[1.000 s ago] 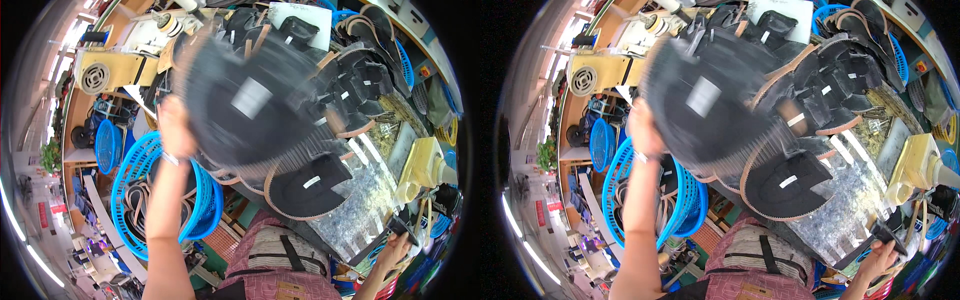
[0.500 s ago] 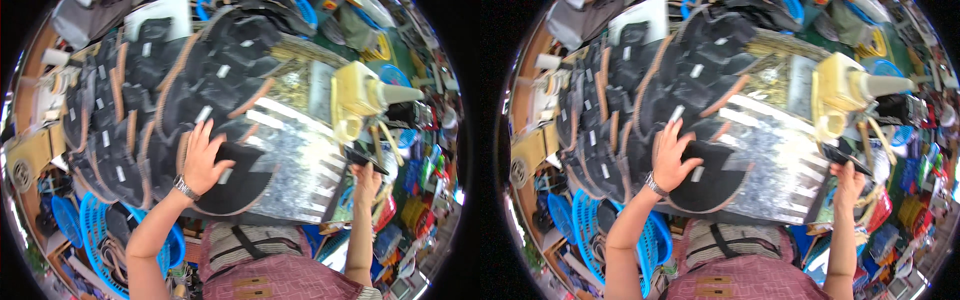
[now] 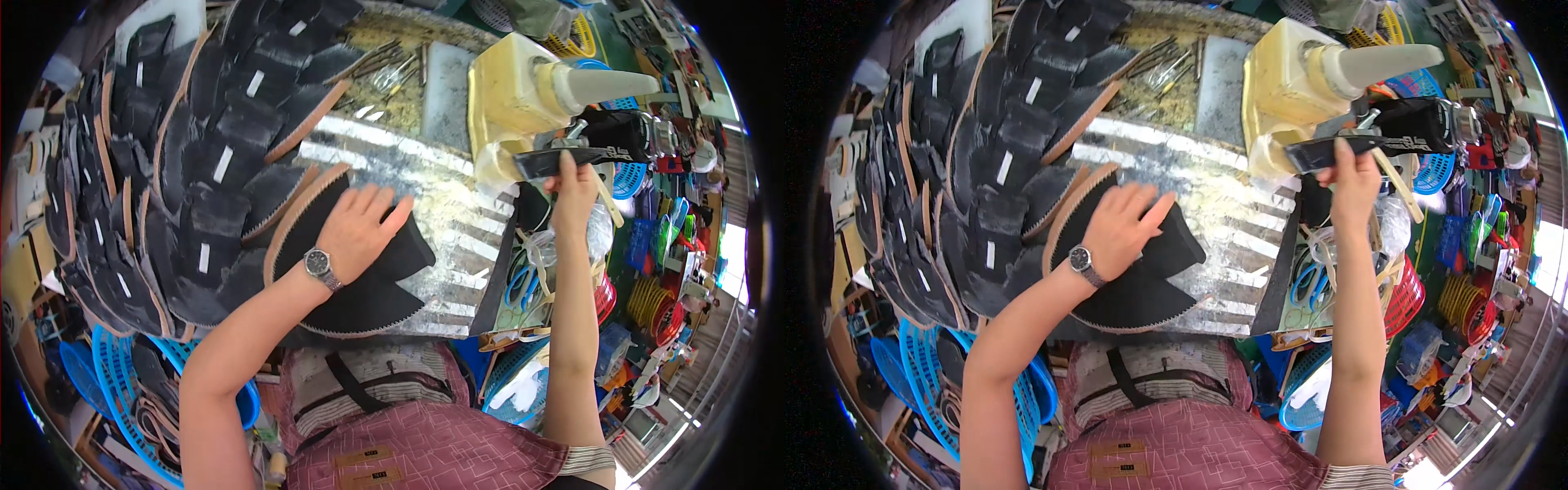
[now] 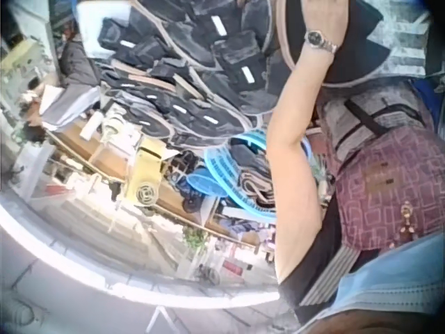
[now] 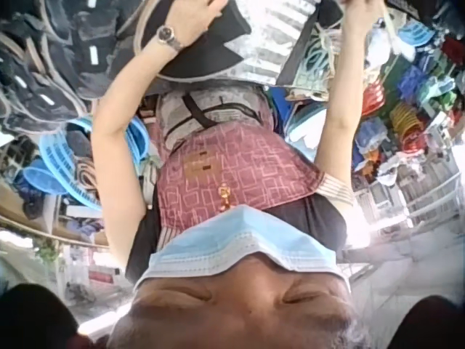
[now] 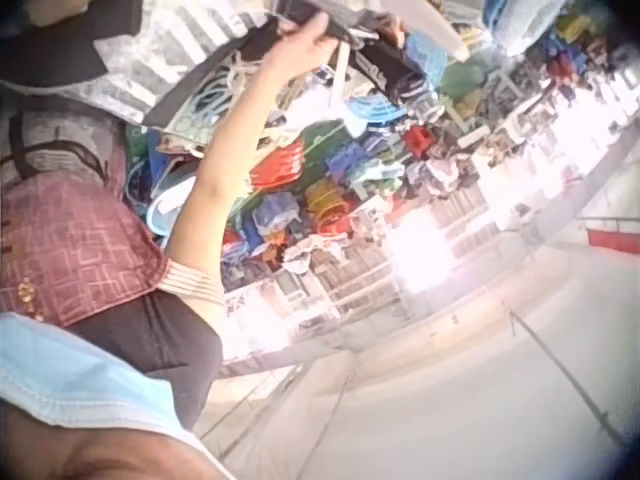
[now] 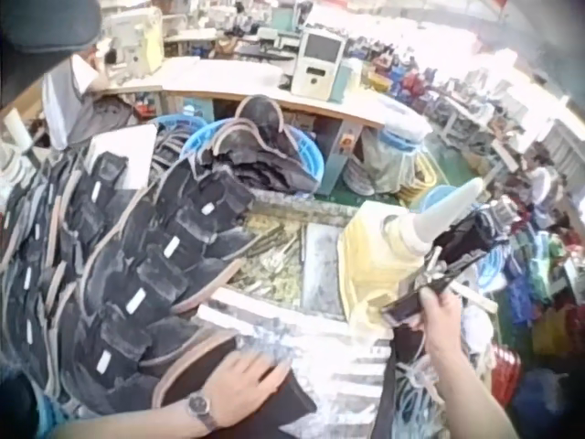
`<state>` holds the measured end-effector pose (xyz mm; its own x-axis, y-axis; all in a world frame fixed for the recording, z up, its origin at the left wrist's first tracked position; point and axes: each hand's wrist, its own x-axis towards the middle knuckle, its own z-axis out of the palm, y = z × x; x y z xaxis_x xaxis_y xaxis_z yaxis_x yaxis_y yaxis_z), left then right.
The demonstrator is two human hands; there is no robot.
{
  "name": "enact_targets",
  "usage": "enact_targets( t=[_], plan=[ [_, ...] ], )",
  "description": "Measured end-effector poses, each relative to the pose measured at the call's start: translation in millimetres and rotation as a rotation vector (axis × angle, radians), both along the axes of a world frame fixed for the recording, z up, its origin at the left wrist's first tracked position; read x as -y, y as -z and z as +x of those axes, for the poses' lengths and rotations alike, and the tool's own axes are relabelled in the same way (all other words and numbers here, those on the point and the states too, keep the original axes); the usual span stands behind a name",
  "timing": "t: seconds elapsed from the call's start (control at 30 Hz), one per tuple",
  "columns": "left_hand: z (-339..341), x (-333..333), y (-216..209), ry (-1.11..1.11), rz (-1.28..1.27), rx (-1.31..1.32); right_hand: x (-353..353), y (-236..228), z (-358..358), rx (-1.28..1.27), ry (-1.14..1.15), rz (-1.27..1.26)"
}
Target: The person cleans the edges of black shoe parts using a brush and a scraping tool. They repeatedly pick up parts from a blue basket, scrub them on a workbench, and place them back. The person also moves a basket of white gloves and uses a hammer-like tool to scrape the surface of a shoe part.
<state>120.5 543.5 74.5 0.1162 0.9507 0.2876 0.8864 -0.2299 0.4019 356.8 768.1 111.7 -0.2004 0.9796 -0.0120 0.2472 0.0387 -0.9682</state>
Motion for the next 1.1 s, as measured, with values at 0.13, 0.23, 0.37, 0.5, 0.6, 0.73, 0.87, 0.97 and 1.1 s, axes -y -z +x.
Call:
enact_targets(
  t=[0.13,0.23,0.37,0.5,0.6,0.73,0.87,0.97,1.1],
  plan=[
    [18.9,35.5,8.5,0.053,0.010,0.064,44.2,5.4,-16.2,-0.194,-0.249,-0.488],
    [25.8,49.8,14.6,0.035,-0.075,0.093,83.7,7.1,-70.1,0.038,-0.884,-0.094],
    [25.7,51.1,21.0,0.034,-0.046,0.101,64.1,25.5,-99.3,0.103,-0.834,0.079],
    [25.6,50.7,22.5,0.032,-0.041,0.117,56.0,20.9,-112.4,0.336,-1.029,0.001],
    [25.9,50.1,23.3,0.027,-0.037,0.113,56.1,25.3,-114.0,0.211,-0.896,0.014],
    [25.0,53.2,24.3,0.016,-0.032,0.106,99.8,52.0,-60.4,0.201,-0.633,-0.009],
    [26.1,52.4,27.5,0.017,0.032,0.162,149.4,32.8,-12.5,0.228,-0.521,-0.061],
    [24.3,55.8,30.1,0.007,-0.019,0.244,148.4,15.7,-62.4,0.050,-0.359,0.071],
    [21.9,55.1,26.4,-0.001,0.004,0.280,160.7,38.1,-31.7,0.223,-0.512,0.240]
  ],
)
